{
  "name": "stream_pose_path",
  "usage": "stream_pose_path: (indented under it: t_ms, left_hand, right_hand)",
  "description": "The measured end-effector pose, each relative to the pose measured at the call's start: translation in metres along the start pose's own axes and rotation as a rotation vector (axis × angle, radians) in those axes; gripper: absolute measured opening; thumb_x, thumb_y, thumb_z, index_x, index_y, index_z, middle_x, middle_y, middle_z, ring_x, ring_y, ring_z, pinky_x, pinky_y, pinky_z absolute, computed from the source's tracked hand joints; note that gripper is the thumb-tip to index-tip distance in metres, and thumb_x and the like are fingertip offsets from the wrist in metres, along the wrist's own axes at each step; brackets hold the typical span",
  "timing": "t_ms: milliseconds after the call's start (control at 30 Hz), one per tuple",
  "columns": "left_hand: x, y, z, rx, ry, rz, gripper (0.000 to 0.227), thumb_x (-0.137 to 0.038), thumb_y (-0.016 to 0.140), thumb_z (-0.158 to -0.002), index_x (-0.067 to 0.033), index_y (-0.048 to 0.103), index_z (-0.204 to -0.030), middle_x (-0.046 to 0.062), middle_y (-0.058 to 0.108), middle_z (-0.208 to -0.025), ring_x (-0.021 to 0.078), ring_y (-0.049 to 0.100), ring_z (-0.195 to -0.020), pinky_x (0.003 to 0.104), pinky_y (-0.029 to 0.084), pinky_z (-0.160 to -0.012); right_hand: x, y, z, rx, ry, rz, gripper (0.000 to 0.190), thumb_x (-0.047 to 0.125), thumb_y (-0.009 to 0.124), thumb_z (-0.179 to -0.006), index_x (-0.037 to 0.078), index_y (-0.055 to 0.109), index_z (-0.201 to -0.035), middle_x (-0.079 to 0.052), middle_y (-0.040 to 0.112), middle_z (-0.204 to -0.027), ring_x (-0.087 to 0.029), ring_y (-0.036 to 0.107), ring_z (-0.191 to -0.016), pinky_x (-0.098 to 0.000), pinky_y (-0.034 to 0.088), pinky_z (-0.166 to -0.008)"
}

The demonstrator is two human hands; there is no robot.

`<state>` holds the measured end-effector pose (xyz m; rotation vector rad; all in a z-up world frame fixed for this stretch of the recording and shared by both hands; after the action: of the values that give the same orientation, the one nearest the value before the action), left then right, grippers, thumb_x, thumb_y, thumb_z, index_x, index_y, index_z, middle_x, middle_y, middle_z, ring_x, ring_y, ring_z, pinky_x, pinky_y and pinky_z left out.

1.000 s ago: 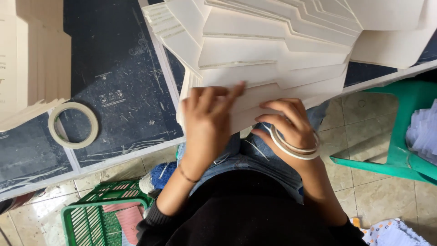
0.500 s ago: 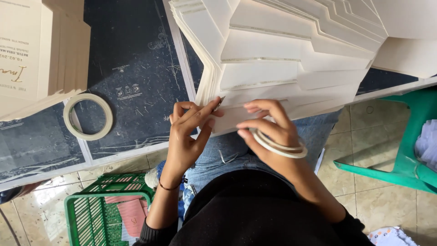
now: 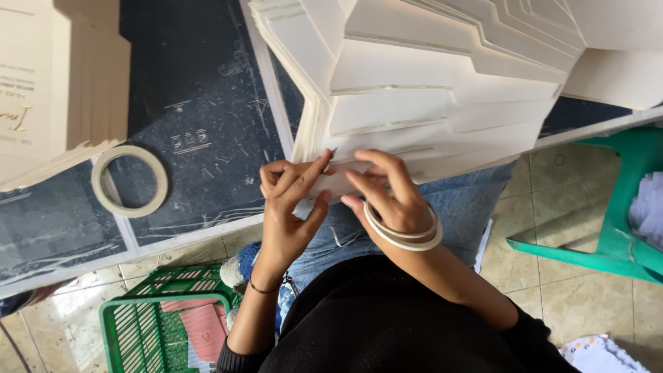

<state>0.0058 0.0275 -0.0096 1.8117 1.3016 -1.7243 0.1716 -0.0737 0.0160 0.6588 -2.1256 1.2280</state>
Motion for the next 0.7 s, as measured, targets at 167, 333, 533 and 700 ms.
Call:
stream_pose_path:
  t_ms: [167, 333, 533, 700]
  left_hand:
    - [-0.003, -0.001, 0.0, -0.009, -0.066, 0.003, 0.065, 0.002, 0.076, -0.095, -0.0149, 0.064, -0.157, 0.002, 0.079, -0.126, 0.028, 0.043, -0.121, 0.041, 0.03, -0.107]
    - [-0.022, -0.001, -0.004, -0.018, -0.092, -0.148, 0.067, 0.005, 0.081, -0.091, -0.0143, 0.068, -0.154, 0.004, 0.079, -0.123, 0.0306, 0.045, -0.121, 0.045, 0.03, -0.105]
    - [-0.036, 0.037, -0.023, -0.081, 0.08, -0.675, 0.073, -0.019, 0.096, -0.082, -0.0337, 0.072, -0.149, 0.001, 0.059, -0.121, 0.0321, 0.04, -0.108, 0.047, 0.031, -0.092]
    - [-0.071, 0.074, -0.038, 0.077, 0.325, -0.652, 0.066, -0.044, 0.088, -0.088, -0.0275, 0.069, -0.15, 0.012, 0.062, -0.148, 0.0355, 0.059, -0.117, 0.046, 0.044, -0.09]
  right_hand:
    - [-0.023, -0.07, 0.0, -0.107, 0.164, 0.06, 0.016, 0.0, 0.089, -0.094, 0.002, 0.073, -0.094, -0.019, 0.063, -0.135, -0.033, 0.073, -0.101, -0.043, 0.061, -0.089]
    - [-0.055, -0.09, 0.011, -0.167, 0.206, 0.135, 0.017, -0.001, 0.091, -0.095, -0.002, 0.075, -0.092, -0.018, 0.063, -0.136, -0.033, 0.073, -0.103, -0.043, 0.061, -0.089]
    - [-0.049, -0.082, 0.006, -0.199, 0.211, 0.211, 0.024, -0.002, 0.096, -0.087, 0.0, 0.073, -0.089, -0.015, 0.063, -0.132, -0.032, 0.074, -0.101, -0.0435, 0.062, -0.086]
    - [-0.02, -0.1, -0.004, -0.219, 0.163, 0.229, 0.022, 0.004, 0.092, -0.095, 0.007, 0.07, -0.095, -0.011, 0.056, -0.138, -0.029, 0.074, -0.105, -0.0407, 0.062, -0.09]
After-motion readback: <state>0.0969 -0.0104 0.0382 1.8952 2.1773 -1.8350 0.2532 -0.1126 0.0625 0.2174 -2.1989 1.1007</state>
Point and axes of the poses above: each hand's wrist, its own z-axis away from the middle knuckle, its own y-axis out of the palm, x = y × z, the point moved 2 cm from there along -z, towards the middle knuckle
